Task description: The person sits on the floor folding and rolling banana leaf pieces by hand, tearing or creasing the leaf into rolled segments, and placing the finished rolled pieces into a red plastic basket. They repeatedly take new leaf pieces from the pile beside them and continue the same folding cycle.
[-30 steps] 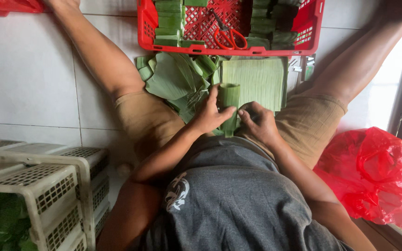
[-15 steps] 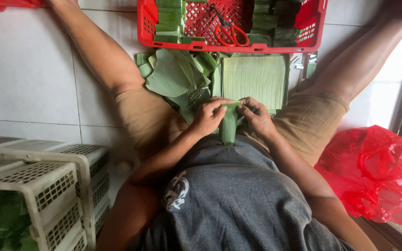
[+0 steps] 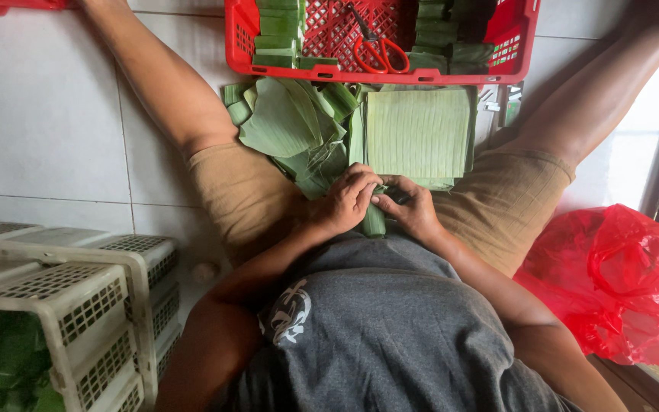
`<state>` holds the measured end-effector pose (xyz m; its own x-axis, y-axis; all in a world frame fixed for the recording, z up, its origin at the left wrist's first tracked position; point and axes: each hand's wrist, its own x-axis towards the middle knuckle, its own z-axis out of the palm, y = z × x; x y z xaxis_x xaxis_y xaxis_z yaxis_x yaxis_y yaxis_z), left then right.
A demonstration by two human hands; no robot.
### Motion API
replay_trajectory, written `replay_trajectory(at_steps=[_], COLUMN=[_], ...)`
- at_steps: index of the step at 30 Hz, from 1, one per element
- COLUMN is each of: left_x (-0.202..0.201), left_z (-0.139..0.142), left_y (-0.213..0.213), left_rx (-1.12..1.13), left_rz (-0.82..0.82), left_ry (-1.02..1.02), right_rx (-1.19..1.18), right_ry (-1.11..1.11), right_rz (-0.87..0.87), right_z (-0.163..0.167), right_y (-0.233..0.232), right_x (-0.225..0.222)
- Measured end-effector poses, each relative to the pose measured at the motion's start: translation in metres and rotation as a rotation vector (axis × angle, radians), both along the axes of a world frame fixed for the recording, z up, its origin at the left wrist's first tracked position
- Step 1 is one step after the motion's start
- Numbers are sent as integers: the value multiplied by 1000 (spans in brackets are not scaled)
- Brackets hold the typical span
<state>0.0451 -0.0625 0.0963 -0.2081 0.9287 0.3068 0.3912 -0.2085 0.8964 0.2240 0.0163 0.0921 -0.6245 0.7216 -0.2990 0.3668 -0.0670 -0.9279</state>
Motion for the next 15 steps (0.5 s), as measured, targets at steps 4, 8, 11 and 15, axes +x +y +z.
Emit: replay_trajectory(at_steps=[4, 8, 11, 15], left_x=[0, -11, -22, -18], left_z=[-14, -52, -82, -105], left_y=[1, 1, -6, -18], left_rx=[7, -362, -413, -528], left_rz=[-20, -123, -214, -191], left_ry=[-36, -546, -819, -964], right_rx=[18, -259, -423, -574], right_ry=[83, 182, 190, 156], right_rz=[-66, -125, -143, -121], right_z=[-11, -13, -4, 11], right_y=[-3, 0, 4, 8], right_x=[-2, 5, 8, 7])
